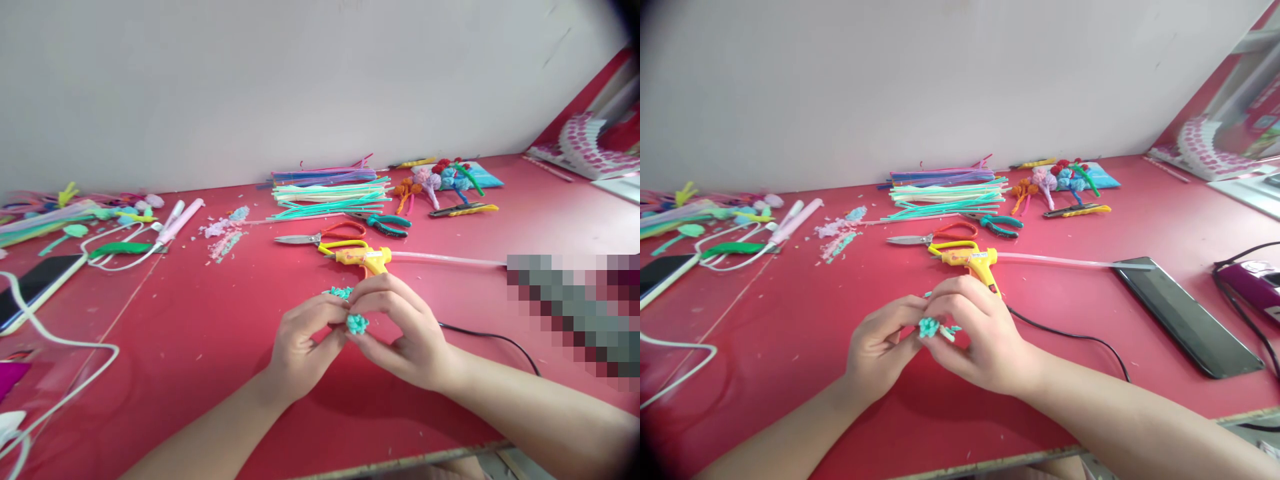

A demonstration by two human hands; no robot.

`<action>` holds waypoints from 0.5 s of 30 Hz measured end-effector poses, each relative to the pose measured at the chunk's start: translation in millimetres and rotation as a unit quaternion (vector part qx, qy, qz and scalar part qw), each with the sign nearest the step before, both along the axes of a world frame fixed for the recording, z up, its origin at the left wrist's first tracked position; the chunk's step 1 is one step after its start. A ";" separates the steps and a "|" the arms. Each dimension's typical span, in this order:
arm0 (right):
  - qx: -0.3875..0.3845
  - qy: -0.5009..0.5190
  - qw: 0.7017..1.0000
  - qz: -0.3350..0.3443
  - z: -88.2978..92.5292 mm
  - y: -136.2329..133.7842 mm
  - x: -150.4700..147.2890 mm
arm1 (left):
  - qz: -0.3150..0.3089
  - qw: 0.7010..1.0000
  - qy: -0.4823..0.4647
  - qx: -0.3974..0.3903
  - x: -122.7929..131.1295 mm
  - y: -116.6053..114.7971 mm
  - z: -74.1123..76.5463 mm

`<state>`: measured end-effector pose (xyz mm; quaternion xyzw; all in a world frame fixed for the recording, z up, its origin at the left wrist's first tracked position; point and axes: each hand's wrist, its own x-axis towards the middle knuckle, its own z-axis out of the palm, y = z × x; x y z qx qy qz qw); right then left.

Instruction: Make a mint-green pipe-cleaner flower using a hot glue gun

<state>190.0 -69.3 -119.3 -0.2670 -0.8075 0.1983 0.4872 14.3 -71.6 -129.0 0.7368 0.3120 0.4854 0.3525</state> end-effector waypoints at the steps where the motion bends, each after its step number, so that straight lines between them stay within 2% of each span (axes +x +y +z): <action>1: 0.001 0.001 1.000 0.000 -0.5 0.3 0.1 | 0.000 1.000 -0.002 0.000 0.1 -0.1 0.1; 7: 0.006 -0.001 1.000 -0.007 -2.0 -0.4 -0.9 | -0.004 1.000 -0.010 -0.004 0.5 -0.2 0.4; 11: 0.001 -0.012 1.000 -0.022 4.3 -0.8 1.7 | 0.005 0.999 -0.017 -0.036 -0.7 -0.9 0.7; 13: 0.013 -0.012 0.999 -0.050 8.1 3.5 7.4 | 0.019 0.997 -0.023 -0.070 -1.3 -2.3 1.1; 15: 0.027 -0.042 0.991 -0.121 9.9 11.9 15.4 | 0.032 0.993 -0.035 -0.105 -1.0 -4.0 1.8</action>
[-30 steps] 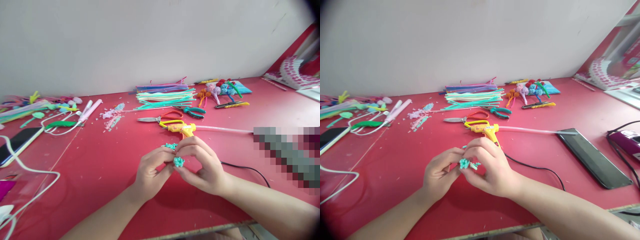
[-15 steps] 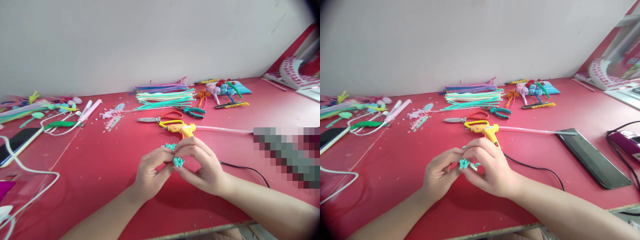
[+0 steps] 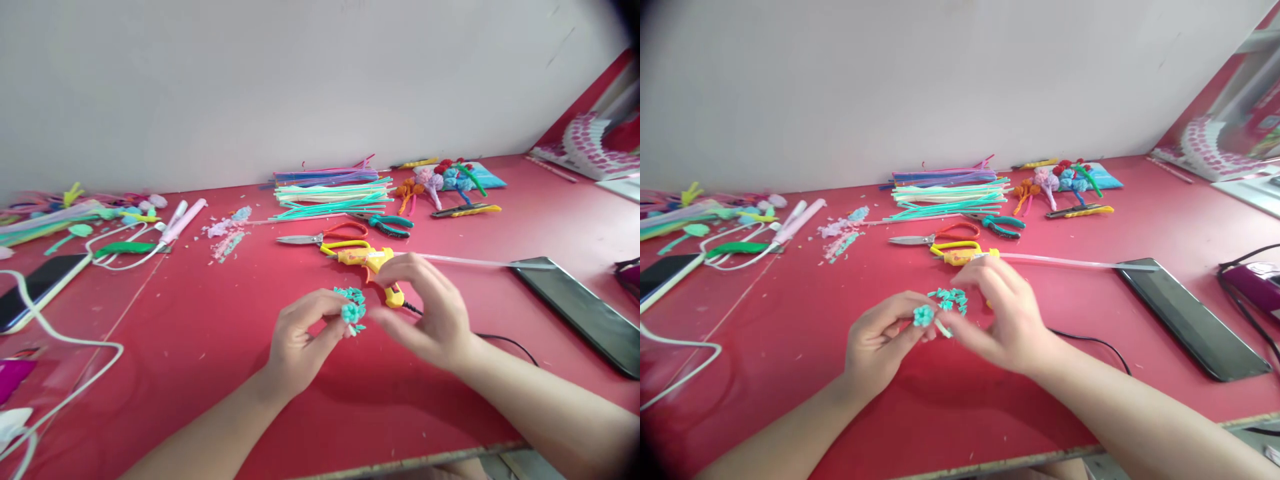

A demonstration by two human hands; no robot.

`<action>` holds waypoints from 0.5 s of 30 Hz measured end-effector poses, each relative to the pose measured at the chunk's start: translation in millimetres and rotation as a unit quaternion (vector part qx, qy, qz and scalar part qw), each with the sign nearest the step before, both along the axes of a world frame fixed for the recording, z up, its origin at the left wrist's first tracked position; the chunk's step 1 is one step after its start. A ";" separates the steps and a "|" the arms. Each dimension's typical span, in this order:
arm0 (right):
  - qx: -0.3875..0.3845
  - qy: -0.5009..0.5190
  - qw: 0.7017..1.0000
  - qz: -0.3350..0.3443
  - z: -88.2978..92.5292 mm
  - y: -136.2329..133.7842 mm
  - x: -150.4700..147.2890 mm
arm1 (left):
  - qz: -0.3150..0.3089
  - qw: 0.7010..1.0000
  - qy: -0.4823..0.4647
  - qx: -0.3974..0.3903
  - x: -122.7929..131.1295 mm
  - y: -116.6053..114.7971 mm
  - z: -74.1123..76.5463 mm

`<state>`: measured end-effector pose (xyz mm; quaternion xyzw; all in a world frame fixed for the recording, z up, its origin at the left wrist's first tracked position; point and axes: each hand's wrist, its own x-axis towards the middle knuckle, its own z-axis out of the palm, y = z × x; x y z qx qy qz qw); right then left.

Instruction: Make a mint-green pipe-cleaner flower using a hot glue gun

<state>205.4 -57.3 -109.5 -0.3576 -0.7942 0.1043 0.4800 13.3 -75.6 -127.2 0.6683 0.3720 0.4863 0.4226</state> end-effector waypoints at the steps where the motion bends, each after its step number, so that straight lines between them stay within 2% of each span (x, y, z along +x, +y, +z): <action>1: -0.009 -0.048 0.998 -0.051 -0.4 5.3 4.1 | 0.007 1.000 -0.006 -0.018 0.5 -0.5 0.5; 2: -0.035 -0.106 0.988 -0.108 -1.6 10.7 7.8 | 0.013 0.999 -0.011 -0.038 1.2 -0.7 1.1; 4: -0.119 -0.235 0.942 -0.210 -5.9 20.5 12.8 | 0.026 0.996 -0.026 -0.083 2.8 0.7 2.4; 6: -0.179 -0.314 0.900 -0.246 -11.1 26.8 14.1 | 0.037 0.990 -0.052 -0.129 3.6 4.4 3.2; 8: -0.208 -0.343 0.877 -0.264 -15.0 29.5 13.4 | 0.039 0.981 -0.089 -0.167 3.4 9.3 3.3; 11: -0.229 -0.357 0.861 -0.282 -17.0 31.2 13.5 | 0.042 0.965 -0.144 -0.213 1.8 16.1 1.9; 15: -0.275 -0.355 0.856 -0.255 -19.0 36.9 18.1 | 0.043 0.944 -0.194 -0.263 -0.3 21.7 -1.0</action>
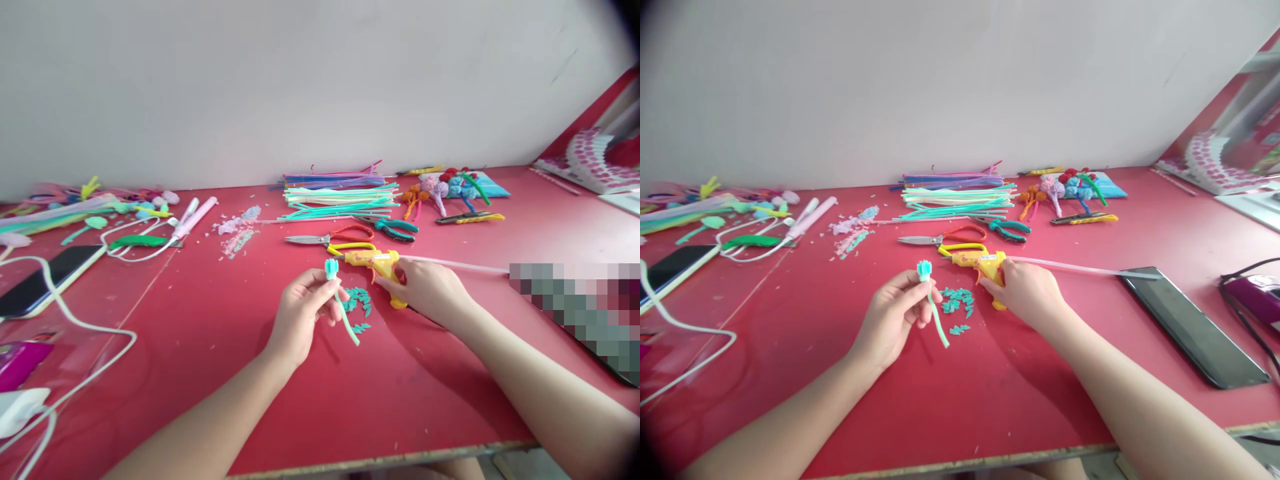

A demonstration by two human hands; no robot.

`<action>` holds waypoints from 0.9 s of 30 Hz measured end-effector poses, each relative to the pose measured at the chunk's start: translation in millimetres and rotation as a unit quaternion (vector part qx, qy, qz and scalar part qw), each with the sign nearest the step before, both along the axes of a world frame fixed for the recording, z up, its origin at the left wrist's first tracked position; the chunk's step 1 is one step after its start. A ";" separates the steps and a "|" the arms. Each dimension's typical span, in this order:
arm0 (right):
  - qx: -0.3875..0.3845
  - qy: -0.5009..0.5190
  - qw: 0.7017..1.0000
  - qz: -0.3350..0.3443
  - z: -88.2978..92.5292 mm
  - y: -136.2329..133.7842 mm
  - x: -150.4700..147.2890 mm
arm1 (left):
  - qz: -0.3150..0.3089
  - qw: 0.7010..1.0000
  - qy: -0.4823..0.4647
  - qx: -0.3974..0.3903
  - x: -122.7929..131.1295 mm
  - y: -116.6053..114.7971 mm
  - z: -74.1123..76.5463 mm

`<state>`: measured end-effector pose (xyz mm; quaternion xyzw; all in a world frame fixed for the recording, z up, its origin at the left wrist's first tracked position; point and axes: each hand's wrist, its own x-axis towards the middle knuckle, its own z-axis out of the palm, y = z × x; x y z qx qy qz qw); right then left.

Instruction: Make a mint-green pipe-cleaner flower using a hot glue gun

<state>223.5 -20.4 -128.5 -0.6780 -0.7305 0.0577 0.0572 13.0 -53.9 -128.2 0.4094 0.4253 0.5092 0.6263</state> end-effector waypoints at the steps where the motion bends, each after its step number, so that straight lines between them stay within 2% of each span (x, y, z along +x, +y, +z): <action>1: -0.011 0.022 1.000 0.004 -1.4 2.1 1.2 | 0.001 1.000 -0.013 -0.010 -0.5 1.0 -0.4; 5: -0.022 0.190 0.982 -0.005 -6.5 9.7 3.6 | 0.003 0.999 -0.043 -0.025 -1.6 3.3 1.4; 7: -0.013 0.324 0.946 -0.026 -4.8 10.8 3.9 | 0.007 0.999 -0.050 -0.017 -1.4 3.2 3.7; 9: -0.019 0.469 0.882 -0.043 0.5 9.3 4.5 | 0.006 0.998 -0.056 -0.013 -0.9 2.5 5.5; 12: -0.070 0.635 0.768 -0.047 9.2 4.6 6.4 | -0.003 0.998 -0.062 -0.018 -0.3 1.4 5.5; 15: -0.163 0.716 0.677 -0.034 11.5 0.8 7.6 | -0.010 0.998 -0.059 -0.021 -0.9 1.4 3.1; 17: -0.222 0.739 0.636 -0.015 10.3 -1.2 6.7 | -0.011 0.998 -0.053 -0.021 -2.0 2.3 1.5; 19: -0.245 0.739 0.628 -0.005 9.3 -3.6 4.5 | -0.007 0.999 -0.049 -0.024 -3.3 3.6 0.3; 24: -0.255 0.699 0.667 0.030 11.0 -12.0 -1.6 | 0.011 0.997 -0.060 -0.043 -5.9 7.9 -2.4; 27: -0.230 0.694 0.681 0.049 10.4 -15.6 -3.7 | 0.017 0.996 -0.066 -0.053 -6.2 9.5 -4.2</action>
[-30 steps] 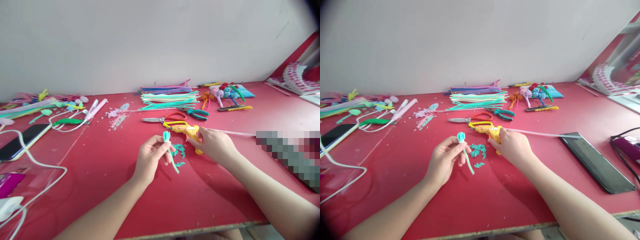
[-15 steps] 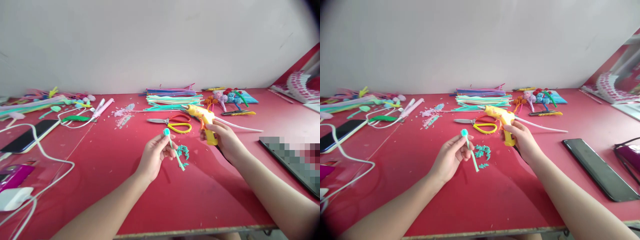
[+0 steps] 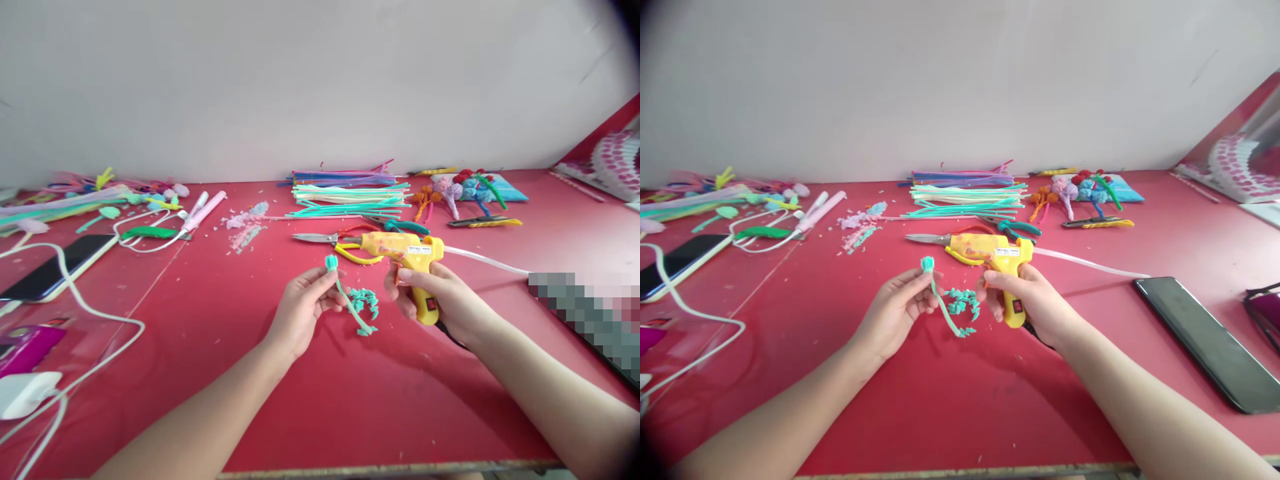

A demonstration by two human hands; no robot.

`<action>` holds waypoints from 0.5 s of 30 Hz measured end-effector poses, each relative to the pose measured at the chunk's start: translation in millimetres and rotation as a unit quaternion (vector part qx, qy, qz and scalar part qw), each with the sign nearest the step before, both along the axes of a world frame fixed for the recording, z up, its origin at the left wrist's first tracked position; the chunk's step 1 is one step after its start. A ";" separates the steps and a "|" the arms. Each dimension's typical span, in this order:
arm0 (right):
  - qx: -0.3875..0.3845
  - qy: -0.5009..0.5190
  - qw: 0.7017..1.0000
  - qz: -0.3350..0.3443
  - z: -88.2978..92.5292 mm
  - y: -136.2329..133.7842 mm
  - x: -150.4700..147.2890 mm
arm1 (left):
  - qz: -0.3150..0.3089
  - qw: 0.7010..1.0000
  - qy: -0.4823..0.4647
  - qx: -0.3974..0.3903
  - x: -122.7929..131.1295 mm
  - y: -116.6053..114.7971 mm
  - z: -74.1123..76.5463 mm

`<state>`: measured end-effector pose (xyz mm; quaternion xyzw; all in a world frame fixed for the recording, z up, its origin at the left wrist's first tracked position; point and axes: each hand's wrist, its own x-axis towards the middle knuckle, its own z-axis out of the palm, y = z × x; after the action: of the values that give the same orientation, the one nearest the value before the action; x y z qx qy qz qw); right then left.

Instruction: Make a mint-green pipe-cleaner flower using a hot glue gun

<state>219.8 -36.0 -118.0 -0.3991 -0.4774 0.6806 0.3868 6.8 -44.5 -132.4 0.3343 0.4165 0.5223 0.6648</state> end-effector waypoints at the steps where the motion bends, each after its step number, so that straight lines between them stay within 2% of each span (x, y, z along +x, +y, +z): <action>1: 0.009 0.005 1.000 -0.003 -0.7 -0.9 -0.5 | 0.001 1.000 0.001 0.002 0.0 0.2 -0.6; 4: 0.036 -0.014 0.999 -0.004 -2.9 -4.2 -2.0 | 0.000 1.000 0.017 0.025 0.3 0.0 -2.1; 7: 0.099 -0.083 0.992 0.013 -2.5 -9.0 -3.6 | 0.005 0.998 0.036 0.042 0.2 -0.8 -2.8; 10: 0.167 -0.132 0.977 0.014 1.1 -13.2 -5.6 | 0.020 0.999 0.026 0.040 -0.7 -0.9 -3.1; 13: 0.199 -0.158 0.967 -0.001 4.4 -15.1 -7.7 | 0.029 0.999 0.010 0.031 -1.6 -0.5 -3.2; 15: 0.216 -0.169 0.962 0.012 4.5 -15.3 -9.2 | 0.035 0.999 0.005 0.026 -1.7 -0.2 -2.9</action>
<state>210.6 -51.3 -113.6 -0.4094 -0.6764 0.4885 0.3690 5.1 -44.7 -135.3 0.3387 0.4175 0.5543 0.6354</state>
